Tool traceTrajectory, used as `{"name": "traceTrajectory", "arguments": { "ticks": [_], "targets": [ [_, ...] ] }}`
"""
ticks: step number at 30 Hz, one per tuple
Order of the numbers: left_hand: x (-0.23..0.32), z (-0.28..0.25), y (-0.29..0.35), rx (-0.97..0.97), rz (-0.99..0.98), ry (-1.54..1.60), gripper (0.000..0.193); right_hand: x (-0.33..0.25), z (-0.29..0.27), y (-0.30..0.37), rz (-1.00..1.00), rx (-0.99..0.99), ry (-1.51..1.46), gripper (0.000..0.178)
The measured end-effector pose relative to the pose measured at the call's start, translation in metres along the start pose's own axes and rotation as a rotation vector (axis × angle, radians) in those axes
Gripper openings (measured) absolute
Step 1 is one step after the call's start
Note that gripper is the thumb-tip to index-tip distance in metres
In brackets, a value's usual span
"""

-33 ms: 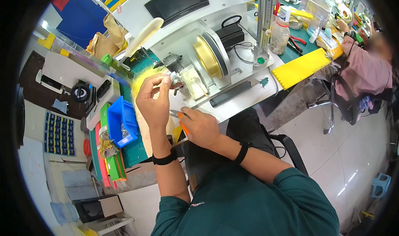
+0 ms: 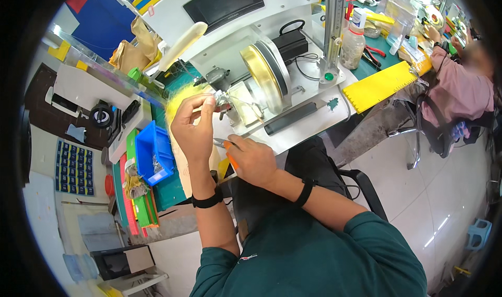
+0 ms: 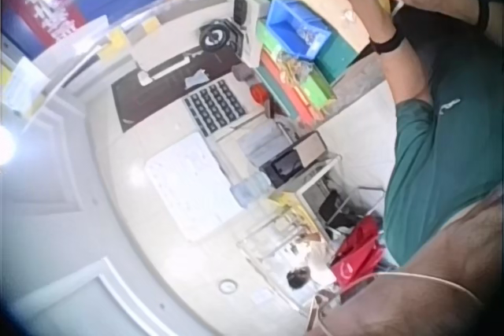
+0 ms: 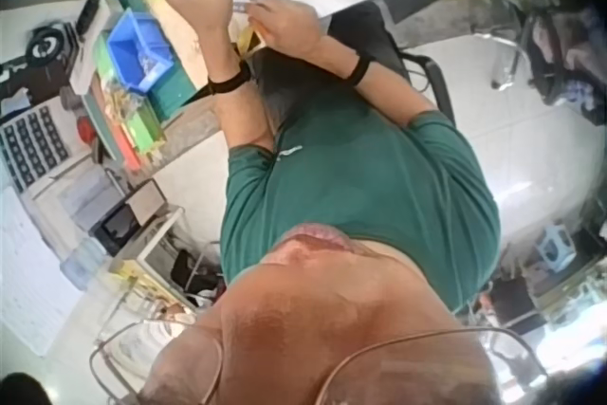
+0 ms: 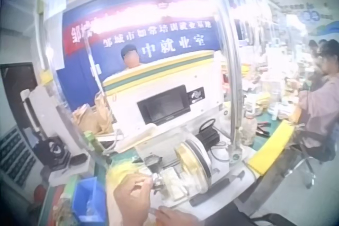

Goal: Assembling small mechanical components using a specialized machine and hand tools like pliers.

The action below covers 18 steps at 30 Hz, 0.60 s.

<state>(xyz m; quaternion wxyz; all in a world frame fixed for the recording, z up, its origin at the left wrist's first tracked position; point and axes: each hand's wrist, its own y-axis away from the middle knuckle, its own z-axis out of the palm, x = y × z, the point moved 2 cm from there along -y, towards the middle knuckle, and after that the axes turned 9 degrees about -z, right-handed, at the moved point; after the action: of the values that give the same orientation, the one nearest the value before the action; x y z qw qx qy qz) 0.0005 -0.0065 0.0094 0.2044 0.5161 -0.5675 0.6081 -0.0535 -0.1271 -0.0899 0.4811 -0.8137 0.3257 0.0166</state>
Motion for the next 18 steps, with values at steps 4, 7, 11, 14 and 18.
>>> {"name": "traceTrajectory", "arguments": {
  "ticks": [4, 7, 11, 14, 18],
  "targets": [
    [-0.004, 0.0, 0.002, 0.037, -0.009, -0.002, 0.003, -0.002, 0.0, 0.001, 0.007, -0.006, -0.002, 0.024],
    [-0.007, 0.002, 0.003, 0.046, -0.005, 0.008, 0.002, -0.003, 0.0, 0.0, 0.019, -0.006, -0.013, 0.023],
    [-0.009, 0.004, 0.003, 0.056, 0.002, 0.019, 0.002, -0.002, 0.001, 0.001, 0.012, 0.008, -0.028, 0.022],
    [-0.011, 0.005, 0.003, 0.055, 0.015, 0.017, 0.003, -0.002, 0.0, 0.0, 0.016, 0.006, -0.032, 0.021],
    [-0.012, 0.006, 0.002, 0.059, 0.031, 0.028, 0.004, -0.002, -0.001, -0.001, 0.012, 0.012, -0.036, 0.019]
  ]
}}
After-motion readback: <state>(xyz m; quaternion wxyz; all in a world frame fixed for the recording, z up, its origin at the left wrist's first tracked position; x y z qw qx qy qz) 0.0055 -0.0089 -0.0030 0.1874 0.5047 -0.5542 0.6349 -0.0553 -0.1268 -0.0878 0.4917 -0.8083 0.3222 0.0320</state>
